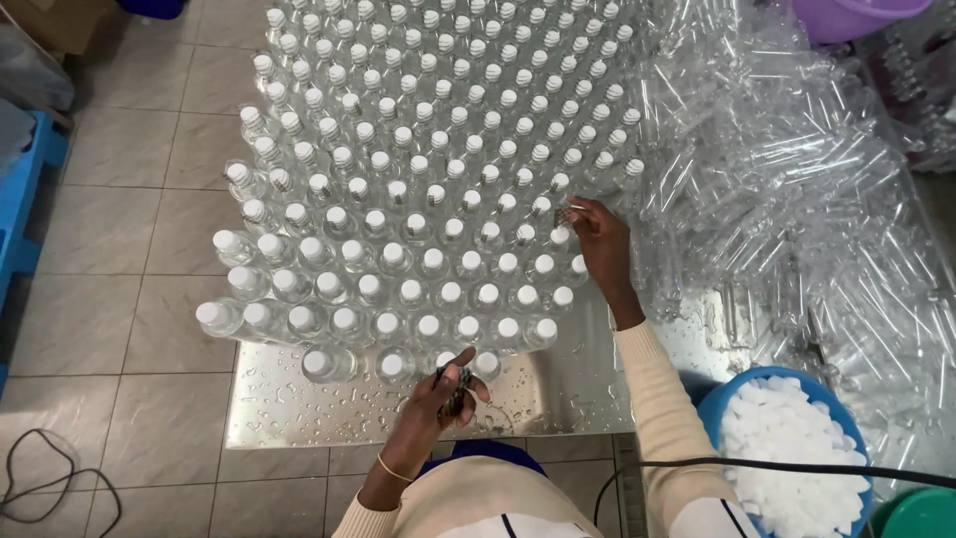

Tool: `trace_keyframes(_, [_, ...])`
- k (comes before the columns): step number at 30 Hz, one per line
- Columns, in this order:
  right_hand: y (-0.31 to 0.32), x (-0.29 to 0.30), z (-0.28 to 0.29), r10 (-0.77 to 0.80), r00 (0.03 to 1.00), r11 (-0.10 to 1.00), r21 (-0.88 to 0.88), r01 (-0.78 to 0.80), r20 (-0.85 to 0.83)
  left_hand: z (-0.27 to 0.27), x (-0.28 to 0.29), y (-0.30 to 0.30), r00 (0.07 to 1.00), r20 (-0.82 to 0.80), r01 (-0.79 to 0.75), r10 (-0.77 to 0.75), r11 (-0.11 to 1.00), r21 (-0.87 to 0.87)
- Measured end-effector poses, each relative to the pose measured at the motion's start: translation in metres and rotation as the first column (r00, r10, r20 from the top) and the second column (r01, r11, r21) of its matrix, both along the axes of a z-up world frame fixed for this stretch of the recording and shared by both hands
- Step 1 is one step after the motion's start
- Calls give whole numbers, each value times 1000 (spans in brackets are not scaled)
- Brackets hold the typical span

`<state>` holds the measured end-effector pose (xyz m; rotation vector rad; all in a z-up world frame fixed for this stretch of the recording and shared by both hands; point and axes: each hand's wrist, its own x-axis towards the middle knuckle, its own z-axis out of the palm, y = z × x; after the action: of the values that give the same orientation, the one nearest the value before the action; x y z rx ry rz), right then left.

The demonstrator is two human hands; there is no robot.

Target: Manually placing plastic caps onto a large grid of clear plastic bottles on a production table.

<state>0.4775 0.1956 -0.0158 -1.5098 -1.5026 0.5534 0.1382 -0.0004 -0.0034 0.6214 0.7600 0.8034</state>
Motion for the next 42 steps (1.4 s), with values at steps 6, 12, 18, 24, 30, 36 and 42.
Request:
trace_keyframes(6, [-3,17,-6,115,992,981,-164,-107,41,-7,15,-4,993,3,-115,116,991,-75])
trace_keyframes(12, [-4,18,6,76,992,980,-177,-93,-103,-2,30,-3,990,14,-140,142,986,-93])
trace_keyframes(18, [-11,16,-5,163,986,980,-113,-165,-25,-9,41,-8,992,-8,-123,123,990,-71])
trace_keyframes(24, [-15,17,-4,185,981,977,-120,-178,50,5,28,-13,988,-48,-149,145,984,-98])
trace_keyframes(30, [-10,25,-7,253,940,966,-117,-232,230,12,18,-18,983,-61,-180,175,978,-105])
trace_keyframes(36, [-12,23,4,302,872,937,-287,-199,384,10,6,-19,981,-64,-188,182,976,-112])
trace_keyframes(42, [-15,18,6,261,865,932,-345,-111,428,-5,-3,-18,987,-15,-163,162,984,-77])
